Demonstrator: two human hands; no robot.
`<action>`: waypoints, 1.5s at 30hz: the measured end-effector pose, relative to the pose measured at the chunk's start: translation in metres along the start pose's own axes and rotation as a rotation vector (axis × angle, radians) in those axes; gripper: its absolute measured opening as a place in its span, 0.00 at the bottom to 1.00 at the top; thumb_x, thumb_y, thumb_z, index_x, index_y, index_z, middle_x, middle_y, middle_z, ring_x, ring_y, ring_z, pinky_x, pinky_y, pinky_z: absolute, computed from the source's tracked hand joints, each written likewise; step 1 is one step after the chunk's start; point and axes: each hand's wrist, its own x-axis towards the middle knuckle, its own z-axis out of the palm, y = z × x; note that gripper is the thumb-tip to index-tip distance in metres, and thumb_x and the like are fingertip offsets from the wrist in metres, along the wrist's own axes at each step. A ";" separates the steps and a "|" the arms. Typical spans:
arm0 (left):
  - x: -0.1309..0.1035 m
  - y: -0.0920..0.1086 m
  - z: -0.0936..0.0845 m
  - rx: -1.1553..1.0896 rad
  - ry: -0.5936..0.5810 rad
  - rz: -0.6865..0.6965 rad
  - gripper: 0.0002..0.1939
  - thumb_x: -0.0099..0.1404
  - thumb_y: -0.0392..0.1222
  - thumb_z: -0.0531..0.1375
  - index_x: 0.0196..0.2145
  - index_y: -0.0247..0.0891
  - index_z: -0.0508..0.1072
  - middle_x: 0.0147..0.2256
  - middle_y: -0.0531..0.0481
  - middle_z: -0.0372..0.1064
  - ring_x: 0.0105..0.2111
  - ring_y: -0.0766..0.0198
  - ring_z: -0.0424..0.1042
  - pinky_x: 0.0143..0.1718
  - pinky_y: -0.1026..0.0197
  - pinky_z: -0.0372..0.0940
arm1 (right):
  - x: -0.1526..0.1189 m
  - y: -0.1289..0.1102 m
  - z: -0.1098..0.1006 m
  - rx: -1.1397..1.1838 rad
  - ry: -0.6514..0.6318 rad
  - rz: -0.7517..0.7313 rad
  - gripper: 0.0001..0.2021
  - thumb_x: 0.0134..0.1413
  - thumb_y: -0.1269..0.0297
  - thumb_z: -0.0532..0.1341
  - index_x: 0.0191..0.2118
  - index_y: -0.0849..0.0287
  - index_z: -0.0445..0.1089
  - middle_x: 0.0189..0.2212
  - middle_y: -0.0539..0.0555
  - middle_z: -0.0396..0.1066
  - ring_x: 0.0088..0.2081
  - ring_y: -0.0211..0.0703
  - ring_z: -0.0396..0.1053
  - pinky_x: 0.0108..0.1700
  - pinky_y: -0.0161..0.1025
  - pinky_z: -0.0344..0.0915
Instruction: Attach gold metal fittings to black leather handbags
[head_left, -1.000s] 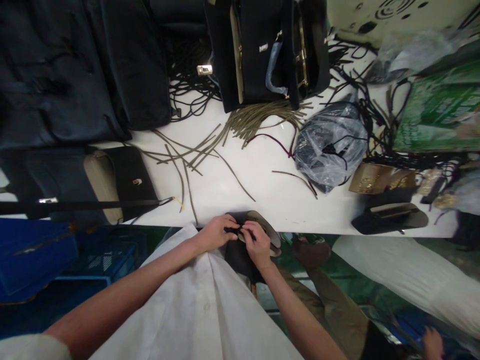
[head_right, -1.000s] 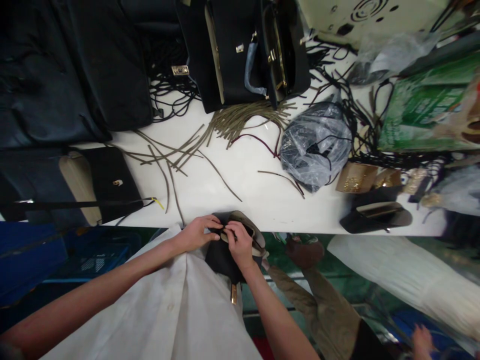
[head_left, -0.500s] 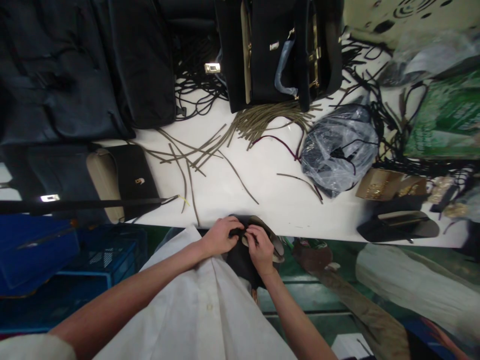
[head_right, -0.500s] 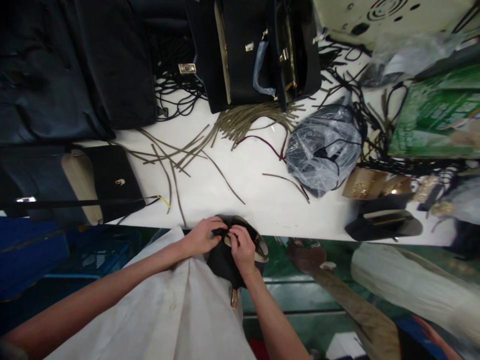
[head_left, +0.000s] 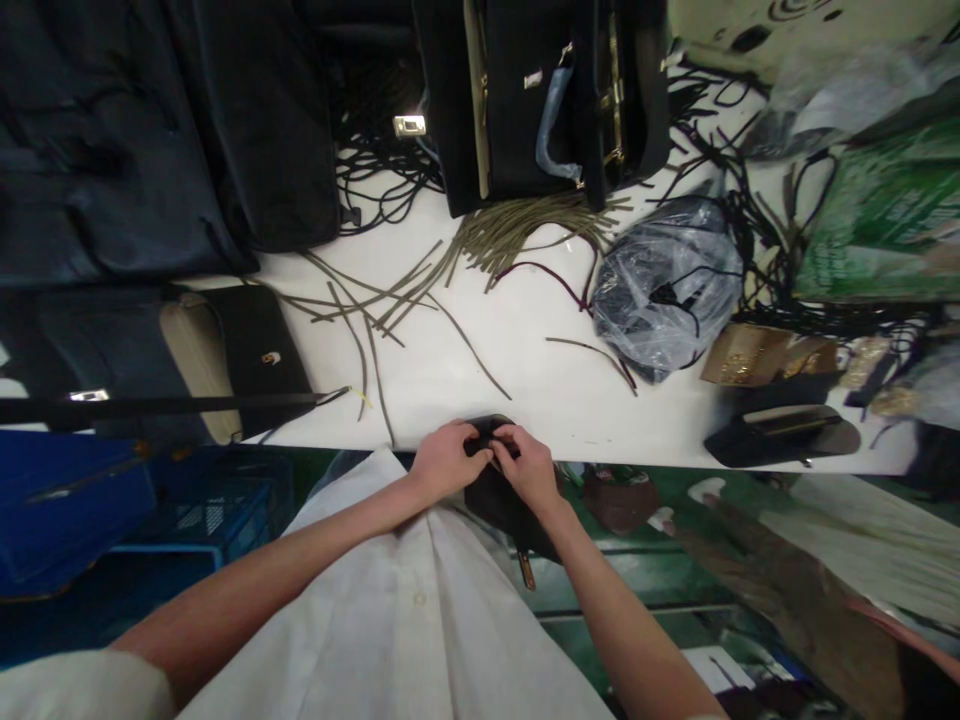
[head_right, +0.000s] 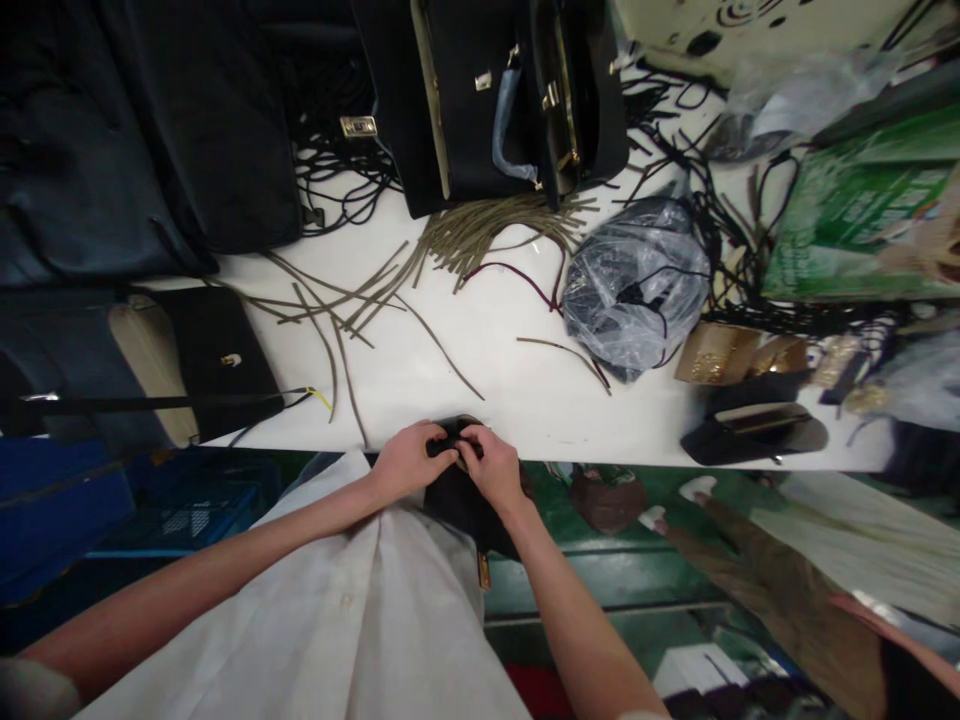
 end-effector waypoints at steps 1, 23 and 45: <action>-0.001 0.004 0.000 0.018 0.013 -0.016 0.13 0.69 0.48 0.65 0.46 0.40 0.85 0.49 0.42 0.83 0.47 0.48 0.81 0.48 0.53 0.73 | 0.002 -0.002 -0.001 0.012 -0.012 0.005 0.04 0.67 0.62 0.67 0.45 0.53 0.77 0.39 0.53 0.80 0.38 0.49 0.78 0.46 0.46 0.76; 0.018 -0.009 0.008 -0.009 0.008 0.072 0.18 0.78 0.49 0.64 0.31 0.37 0.74 0.31 0.53 0.75 0.34 0.63 0.75 0.42 0.56 0.73 | 0.017 0.005 -0.042 0.211 -0.361 -0.087 0.08 0.69 0.66 0.65 0.50 0.51 0.80 0.48 0.55 0.79 0.48 0.48 0.78 0.45 0.41 0.76; 0.022 -0.011 0.010 -0.076 0.034 0.101 0.20 0.78 0.48 0.64 0.28 0.37 0.73 0.29 0.55 0.73 0.33 0.63 0.74 0.42 0.56 0.73 | 0.028 0.016 -0.039 -0.199 -0.369 -0.437 0.07 0.73 0.69 0.62 0.43 0.53 0.77 0.46 0.59 0.78 0.49 0.52 0.75 0.52 0.47 0.74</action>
